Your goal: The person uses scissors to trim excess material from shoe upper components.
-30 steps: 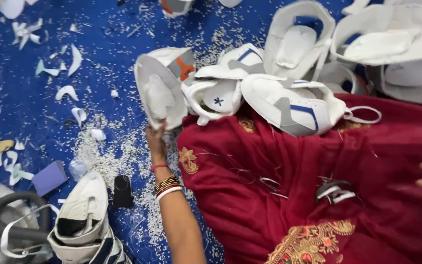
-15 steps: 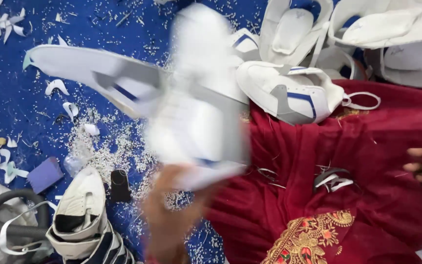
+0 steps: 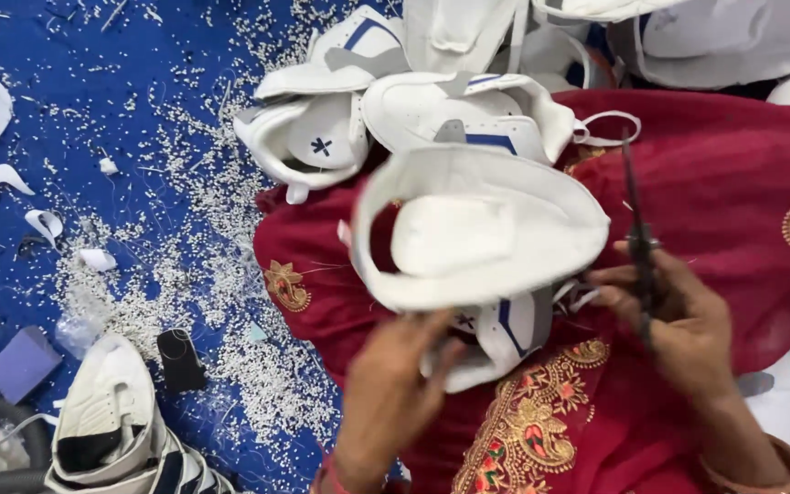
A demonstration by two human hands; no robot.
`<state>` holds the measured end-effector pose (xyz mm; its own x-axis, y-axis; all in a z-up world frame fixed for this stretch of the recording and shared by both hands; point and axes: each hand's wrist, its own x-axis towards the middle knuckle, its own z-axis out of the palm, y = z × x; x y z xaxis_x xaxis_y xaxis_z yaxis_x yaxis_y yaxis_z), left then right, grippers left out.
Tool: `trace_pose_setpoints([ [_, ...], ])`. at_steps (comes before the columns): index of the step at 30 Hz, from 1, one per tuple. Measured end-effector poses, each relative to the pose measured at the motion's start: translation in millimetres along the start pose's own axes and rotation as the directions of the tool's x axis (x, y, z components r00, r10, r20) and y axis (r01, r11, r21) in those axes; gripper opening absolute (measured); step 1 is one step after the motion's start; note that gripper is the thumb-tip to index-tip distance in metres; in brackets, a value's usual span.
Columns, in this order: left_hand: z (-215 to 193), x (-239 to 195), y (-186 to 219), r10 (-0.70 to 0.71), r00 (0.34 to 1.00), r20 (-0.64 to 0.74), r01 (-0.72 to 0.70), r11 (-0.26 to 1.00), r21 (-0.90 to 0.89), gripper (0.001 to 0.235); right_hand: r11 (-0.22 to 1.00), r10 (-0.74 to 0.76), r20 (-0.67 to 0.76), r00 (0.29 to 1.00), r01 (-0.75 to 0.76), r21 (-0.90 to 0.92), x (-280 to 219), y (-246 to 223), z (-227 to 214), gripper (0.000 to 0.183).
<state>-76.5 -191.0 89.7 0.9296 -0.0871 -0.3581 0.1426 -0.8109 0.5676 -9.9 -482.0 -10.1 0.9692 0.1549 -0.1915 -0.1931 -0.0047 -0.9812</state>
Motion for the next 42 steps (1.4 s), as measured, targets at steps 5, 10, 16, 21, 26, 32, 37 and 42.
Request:
trace_pose_setpoints([
  [5,-32,59,-37,0.37,0.827,-0.423,-0.301,0.927,0.223,0.066,0.999,-0.012,0.017,1.0,0.011,0.04,-12,19,22,0.052],
  [10,-48,144,-73,0.447,0.721,-0.529,-0.148,0.846,0.512,0.061,0.991,0.111,0.081,0.99,-0.116,0.059,-22,30,14,0.048],
  [16,-23,172,-60,0.414,0.785,-0.461,-0.243,0.89,0.386,0.039,0.851,0.021,0.009,1.0,-0.014,-0.525,-24,-2,2,0.062],
  [21,-18,141,-36,0.529,0.829,-0.18,-0.438,0.816,0.377,0.037,0.696,0.069,0.045,0.997,-0.015,-0.718,-28,-30,-4,0.067],
  [26,-19,129,-42,0.556,0.815,-0.166,-0.462,0.795,0.394,0.036,0.617,0.043,0.167,0.985,0.105,-0.78,-18,-44,-5,0.071],
  [32,-15,128,-33,0.536,0.832,-0.147,-0.463,0.815,0.349,0.032,0.457,0.031,0.332,0.943,0.282,-0.844,7,-56,12,0.082],
  [37,-14,127,-34,0.54,0.826,-0.162,-0.455,0.808,0.375,0.033,0.416,0.235,0.315,0.92,0.198,-0.888,18,-62,22,0.087],
  [42,-13,127,-33,0.479,0.862,-0.165,-0.44,0.87,0.224,0.032,0.567,0.154,0.283,0.947,0.15,-0.81,12,-59,15,0.077],
])
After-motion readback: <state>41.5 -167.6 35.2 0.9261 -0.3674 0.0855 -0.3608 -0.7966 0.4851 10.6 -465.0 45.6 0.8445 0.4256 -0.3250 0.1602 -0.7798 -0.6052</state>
